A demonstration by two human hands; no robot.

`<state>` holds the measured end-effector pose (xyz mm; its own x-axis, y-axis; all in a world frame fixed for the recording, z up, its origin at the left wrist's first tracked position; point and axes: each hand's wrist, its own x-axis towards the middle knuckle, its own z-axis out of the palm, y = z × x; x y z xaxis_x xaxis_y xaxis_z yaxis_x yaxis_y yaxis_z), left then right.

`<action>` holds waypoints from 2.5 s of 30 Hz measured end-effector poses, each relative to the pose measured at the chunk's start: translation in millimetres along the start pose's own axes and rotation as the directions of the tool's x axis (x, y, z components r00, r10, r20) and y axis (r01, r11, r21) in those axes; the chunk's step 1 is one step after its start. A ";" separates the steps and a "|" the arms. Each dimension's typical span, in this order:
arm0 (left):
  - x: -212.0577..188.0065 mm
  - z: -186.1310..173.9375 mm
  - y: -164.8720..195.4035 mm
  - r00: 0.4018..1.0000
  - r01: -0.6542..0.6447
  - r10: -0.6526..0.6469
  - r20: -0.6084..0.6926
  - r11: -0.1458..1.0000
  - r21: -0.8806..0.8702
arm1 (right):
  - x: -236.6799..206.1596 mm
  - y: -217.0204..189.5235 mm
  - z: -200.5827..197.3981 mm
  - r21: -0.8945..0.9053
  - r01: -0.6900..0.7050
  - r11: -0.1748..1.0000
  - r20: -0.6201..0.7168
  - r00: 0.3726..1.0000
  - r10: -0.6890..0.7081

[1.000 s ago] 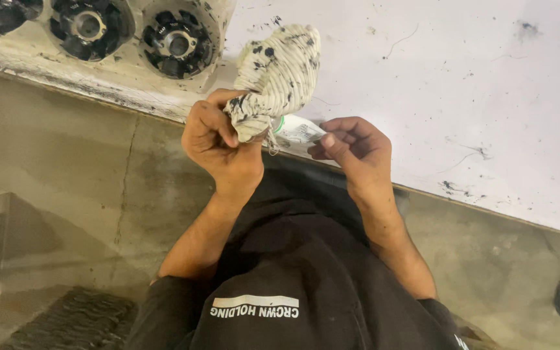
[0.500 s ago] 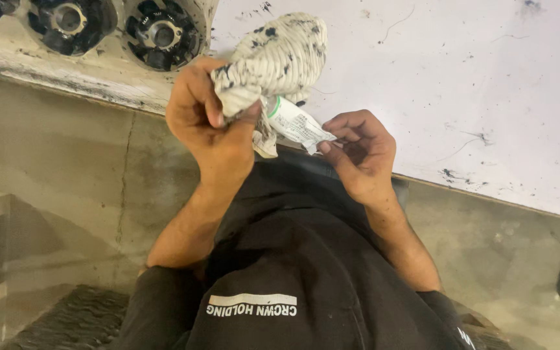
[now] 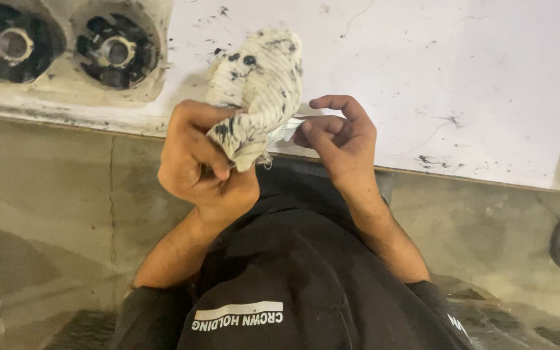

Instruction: The person sits on the floor at a low table holding trays of black motor rotor components. They pick up one component at a time, apply a white paste from a squeeze tube onto its center hub, wipe the tube tip with a cloth, and place the treated component into a tray.

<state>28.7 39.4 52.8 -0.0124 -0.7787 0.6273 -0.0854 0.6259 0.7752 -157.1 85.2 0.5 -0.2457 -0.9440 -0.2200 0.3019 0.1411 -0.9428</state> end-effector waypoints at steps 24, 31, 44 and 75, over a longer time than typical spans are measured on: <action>-46.6 -12.7 -40.6 0.904 -0.278 0.198 0.378 0.945 0.170 | -4.1 16.0 -18.5 0.039 0.070 0.997 -0.133 0.989 -0.065; 5.9 -28.8 -28.7 0.736 -0.631 0.277 0.618 0.613 0.476 | -25.5 15.7 -18.1 0.077 0.363 0.928 0.046 0.929 -0.367; 15.0 -40.0 -46.1 0.802 0.106 -0.259 0.538 0.948 0.299 | -40.1 -5.8 -22.6 0.124 0.075 0.989 0.414 0.902 -0.121; 9.6 14.4 -50.6 0.909 0.367 -0.277 0.311 0.887 -0.282 | -33.0 7.3 -9.5 -0.274 0.059 0.960 0.358 0.933 0.045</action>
<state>18.5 -0.4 18.5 -0.2978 -0.8949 0.3325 0.2009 0.2817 0.9382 -155.6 120.2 -1.5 0.1138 -0.9808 -0.1581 0.0229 0.1616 -0.9866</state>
